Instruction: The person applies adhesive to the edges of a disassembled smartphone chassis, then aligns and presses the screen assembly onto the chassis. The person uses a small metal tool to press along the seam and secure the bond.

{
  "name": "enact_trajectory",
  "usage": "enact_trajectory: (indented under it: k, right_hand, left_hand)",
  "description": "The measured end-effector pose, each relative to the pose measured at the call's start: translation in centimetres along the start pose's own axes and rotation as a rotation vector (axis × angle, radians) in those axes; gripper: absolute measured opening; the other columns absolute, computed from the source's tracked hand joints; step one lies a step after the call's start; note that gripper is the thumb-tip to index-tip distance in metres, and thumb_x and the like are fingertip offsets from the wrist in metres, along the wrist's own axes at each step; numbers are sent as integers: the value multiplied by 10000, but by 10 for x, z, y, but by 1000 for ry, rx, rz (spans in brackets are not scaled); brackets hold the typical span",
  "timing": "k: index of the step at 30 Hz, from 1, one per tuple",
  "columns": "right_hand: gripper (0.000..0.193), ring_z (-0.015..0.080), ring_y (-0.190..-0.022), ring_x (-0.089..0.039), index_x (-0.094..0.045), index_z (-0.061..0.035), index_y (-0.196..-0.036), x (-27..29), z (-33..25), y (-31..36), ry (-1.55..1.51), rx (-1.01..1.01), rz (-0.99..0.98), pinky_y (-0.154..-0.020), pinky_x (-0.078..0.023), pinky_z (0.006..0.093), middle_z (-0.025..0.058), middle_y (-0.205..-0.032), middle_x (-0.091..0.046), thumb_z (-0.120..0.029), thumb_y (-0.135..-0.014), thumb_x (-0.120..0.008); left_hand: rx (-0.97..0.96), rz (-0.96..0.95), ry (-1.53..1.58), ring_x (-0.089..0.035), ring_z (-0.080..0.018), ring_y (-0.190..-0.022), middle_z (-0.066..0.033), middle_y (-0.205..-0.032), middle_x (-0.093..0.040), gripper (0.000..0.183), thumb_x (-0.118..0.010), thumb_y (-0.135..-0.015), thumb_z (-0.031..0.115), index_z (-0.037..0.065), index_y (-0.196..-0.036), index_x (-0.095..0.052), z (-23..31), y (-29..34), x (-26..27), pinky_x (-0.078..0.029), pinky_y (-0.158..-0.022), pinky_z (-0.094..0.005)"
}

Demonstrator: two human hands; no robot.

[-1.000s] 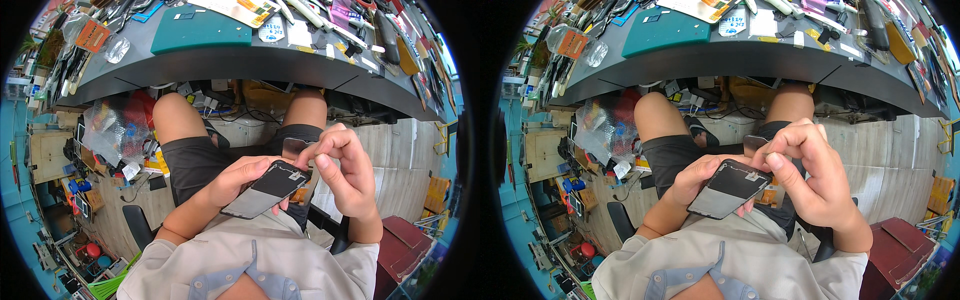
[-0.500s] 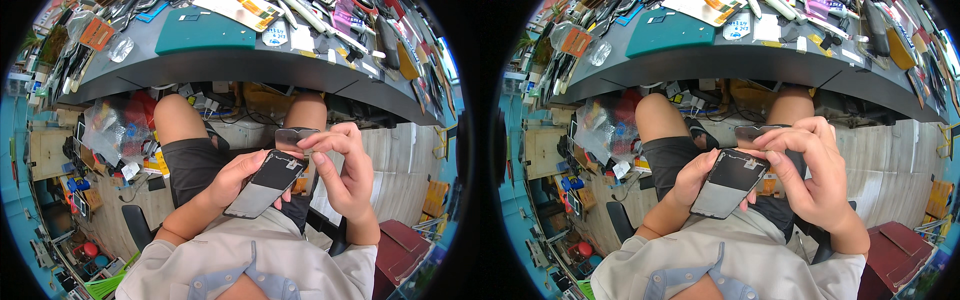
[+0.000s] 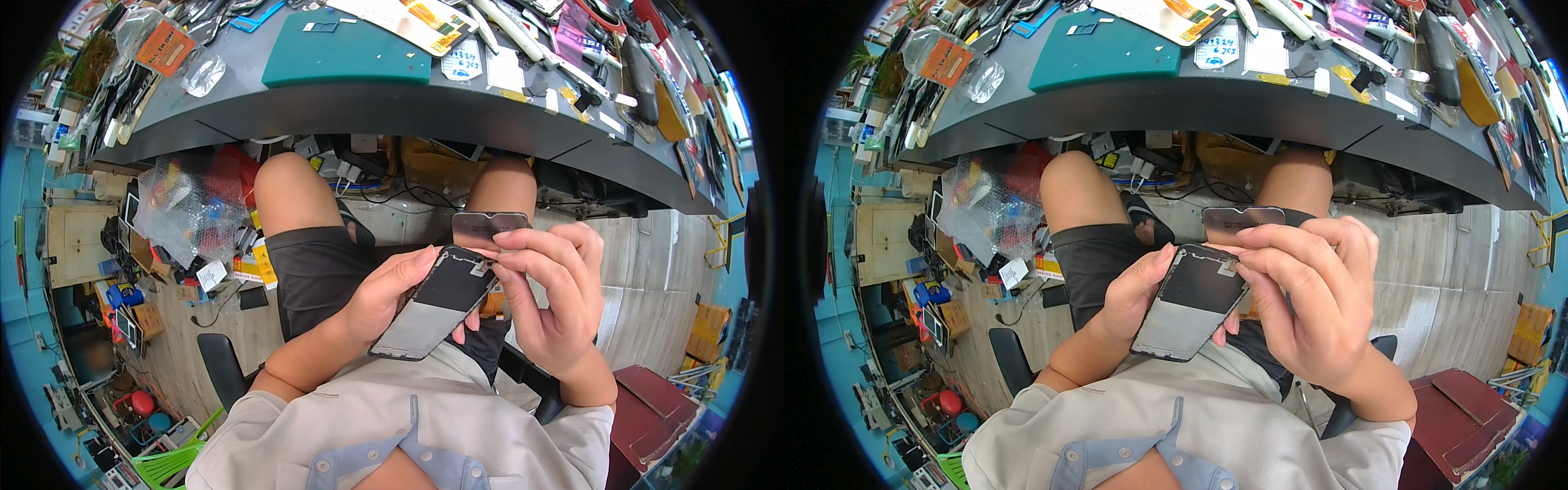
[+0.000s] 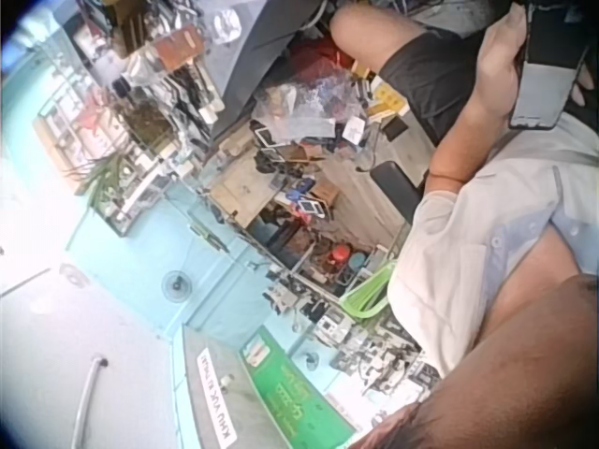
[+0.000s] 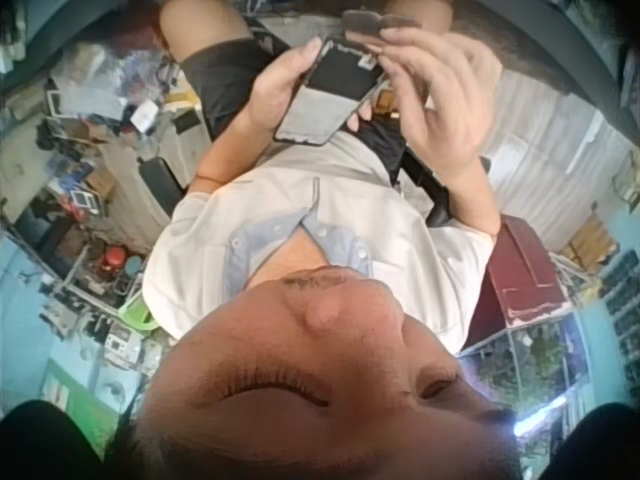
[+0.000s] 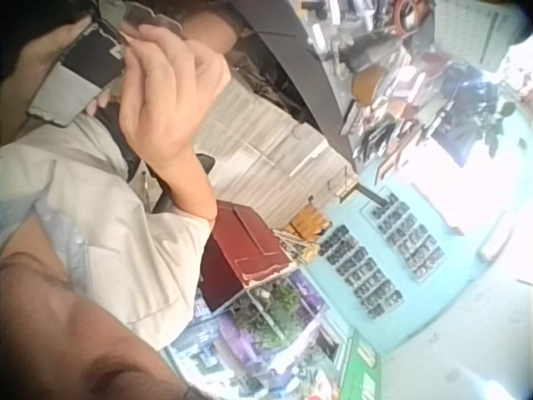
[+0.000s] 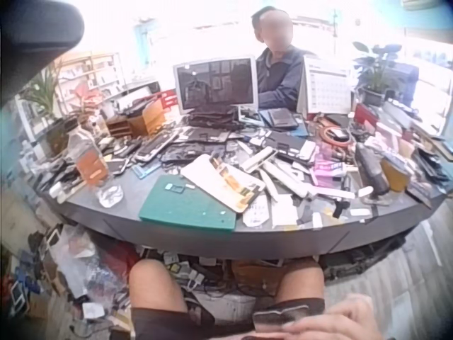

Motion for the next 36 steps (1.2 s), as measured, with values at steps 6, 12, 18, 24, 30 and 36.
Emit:
enact_trajectory:
  k: [6,12,18,24,30,36]
  right_hand:
    - [287,278,-881,-622,-746,-46,-1017,0,-2,-1,12,27,0,-860,-453,429,62,-1071,-783,-22,-756,-861]
    - [296,278,-872,-618,-743,-41,-1015,-1,-2,-1,8,30,8,-857,-462,430,69,-1054,-784,-16,-747,-865]
    - [293,277,-865,-617,-740,-42,-995,-4,-2,0,8,28,32,-869,-480,447,79,-1047,-788,-4,-733,-864]
    - [297,274,-864,-621,-744,-43,-994,-4,-2,1,11,36,42,-870,-488,460,80,-1042,-791,-11,-726,-869]
    - [312,267,-872,-636,-713,-37,-1018,0,0,2,-82,-10,43,-843,-501,408,101,-1044,-795,68,-751,-836]
    - [255,242,-882,-647,-669,4,-1006,8,7,9,-332,-211,60,-783,-510,326,157,-1033,-782,141,-822,-779]
  left_hand:
    - [-14,-5,-16,-770,-283,-859,-260,-1042,-740,631,-369,-1157,477,-38,-1491,-516,2,0,0,-613,-815,-372]
    - [-29,-4,-17,-770,-282,-868,-254,-1036,-738,644,-370,-1157,484,-40,-1503,-511,3,1,-2,-615,-825,-371]
    - [-46,-17,-33,-764,-281,-912,-248,-1098,-727,684,-398,-1150,496,-48,-1557,-480,4,0,-4,-618,-848,-382]
    - [-56,-11,0,-747,-276,-1005,-231,-1206,-700,706,-429,-1143,494,-58,-1582,-452,4,1,-7,-627,-871,-402]
    - [-65,-27,7,-749,-281,-996,-238,-1184,-707,716,-432,-1140,490,-75,-1581,-441,3,-1,-4,-629,-863,-400]
    - [-1,-38,-49,-737,-352,-1014,-291,-1185,-693,857,-366,-1124,579,-120,-1621,-349,2,0,4,-625,-843,-445]
Point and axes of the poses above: each hand's wrist, its own y-axis away from the middle knuckle, its own x-axis out of the back of the hand, z = x × y, the point moved 1 cm from there along -y, towards the middle knuckle
